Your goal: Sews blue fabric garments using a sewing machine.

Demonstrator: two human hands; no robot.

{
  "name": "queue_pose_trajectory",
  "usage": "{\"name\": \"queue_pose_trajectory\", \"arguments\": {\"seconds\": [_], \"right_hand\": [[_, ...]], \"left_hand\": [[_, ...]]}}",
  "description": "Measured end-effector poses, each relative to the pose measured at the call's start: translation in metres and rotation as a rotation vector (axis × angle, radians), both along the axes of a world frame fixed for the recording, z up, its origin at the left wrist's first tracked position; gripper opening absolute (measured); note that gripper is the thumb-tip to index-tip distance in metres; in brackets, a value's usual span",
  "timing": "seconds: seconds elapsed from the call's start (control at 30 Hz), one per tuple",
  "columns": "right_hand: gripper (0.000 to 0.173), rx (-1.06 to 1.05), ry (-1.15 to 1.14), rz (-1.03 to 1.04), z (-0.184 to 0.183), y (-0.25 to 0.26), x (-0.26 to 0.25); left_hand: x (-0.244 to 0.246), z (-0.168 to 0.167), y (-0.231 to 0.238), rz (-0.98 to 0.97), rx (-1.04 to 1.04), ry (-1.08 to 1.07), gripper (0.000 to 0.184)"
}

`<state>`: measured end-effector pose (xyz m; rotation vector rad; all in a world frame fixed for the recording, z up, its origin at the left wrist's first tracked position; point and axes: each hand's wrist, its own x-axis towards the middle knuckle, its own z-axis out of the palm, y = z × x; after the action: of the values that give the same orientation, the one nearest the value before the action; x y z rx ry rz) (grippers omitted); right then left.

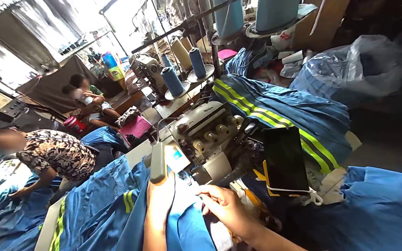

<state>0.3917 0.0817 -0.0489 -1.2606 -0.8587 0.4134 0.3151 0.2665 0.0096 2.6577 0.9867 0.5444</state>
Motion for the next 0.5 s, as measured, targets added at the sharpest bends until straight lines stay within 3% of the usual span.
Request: {"name": "queue_pose_trajectory", "arguments": {"seconds": [0.1, 0.17, 0.23, 0.3, 0.37, 0.5], "right_hand": [[0.020, 0.016, 0.004, -0.038, -0.002, 0.008, 0.000], [0.019, 0.023, -0.034, -0.070, -0.007, 0.009, -0.003], [0.020, 0.015, -0.090, -0.095, -0.011, 0.008, -0.003], [0.020, -0.002, -0.130, -0.117, -0.013, 0.008, -0.003], [0.021, -0.027, -0.175, -0.138, -0.011, 0.007, -0.002], [0.024, -0.187, -0.230, -0.094, 0.005, -0.002, 0.004]], "left_hand": [[0.010, -0.005, 0.025, 0.008, -0.062, -0.071, 0.037], [0.020, 0.003, 0.050, 0.002, -0.262, 0.003, 0.034], [0.029, -0.029, 0.085, -0.012, -0.239, -0.202, 0.030], [0.032, -0.029, 0.103, 0.103, -0.115, -0.047, 0.036], [0.025, -0.018, 0.100, 0.205, 0.034, -0.063, 0.032], [-0.029, 0.001, 0.068, 0.374, 0.143, -0.234, 0.027]]}}
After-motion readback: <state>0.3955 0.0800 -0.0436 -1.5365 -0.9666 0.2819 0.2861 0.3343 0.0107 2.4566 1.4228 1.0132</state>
